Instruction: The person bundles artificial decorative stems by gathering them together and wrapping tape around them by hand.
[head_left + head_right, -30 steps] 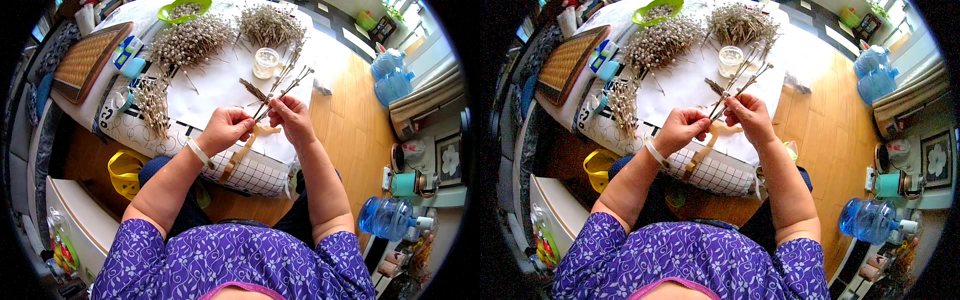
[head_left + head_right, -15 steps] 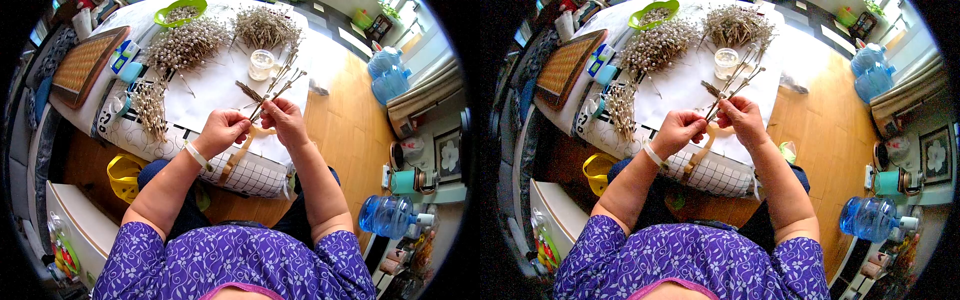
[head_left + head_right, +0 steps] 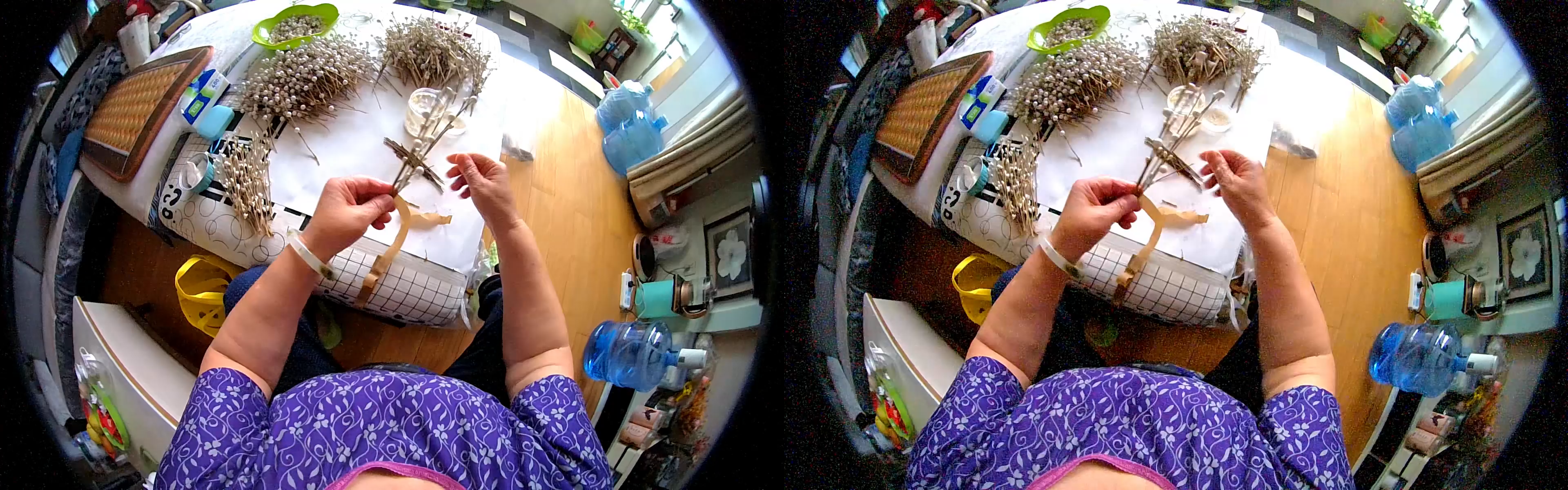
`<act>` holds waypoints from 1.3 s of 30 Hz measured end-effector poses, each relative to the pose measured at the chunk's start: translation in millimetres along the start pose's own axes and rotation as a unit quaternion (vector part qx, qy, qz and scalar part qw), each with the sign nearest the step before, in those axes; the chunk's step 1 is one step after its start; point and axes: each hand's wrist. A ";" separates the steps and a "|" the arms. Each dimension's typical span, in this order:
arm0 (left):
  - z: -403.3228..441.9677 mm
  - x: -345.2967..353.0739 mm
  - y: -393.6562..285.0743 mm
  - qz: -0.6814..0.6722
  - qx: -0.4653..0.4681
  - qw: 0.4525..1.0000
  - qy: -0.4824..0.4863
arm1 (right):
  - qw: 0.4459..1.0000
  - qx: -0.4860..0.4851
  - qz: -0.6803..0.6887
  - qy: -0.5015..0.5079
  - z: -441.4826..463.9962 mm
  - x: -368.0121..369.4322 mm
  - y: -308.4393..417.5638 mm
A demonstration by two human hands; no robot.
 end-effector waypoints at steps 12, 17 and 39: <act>-18.6 -22.7 -9.4 -0.029 0.025 0.999 -0.022 | 0.760 -0.296 -0.575 -0.067 14.5 46.4 -21.5; -14.6 -24.5 -14.4 -0.053 0.041 0.998 -0.021 | 0.700 -0.387 -0.599 -0.032 33.6 52.6 -28.5; -8.0 -29.5 -23.0 -0.129 0.076 0.988 -0.034 | 0.632 -0.262 -0.729 -0.003 106.3 17.2 68.4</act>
Point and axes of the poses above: each hand's wrist, its own z-axis towards the middle knuckle, its own x-axis out of the palm, y = z × x, and after that the axes turned 1 degree about x, right-handed
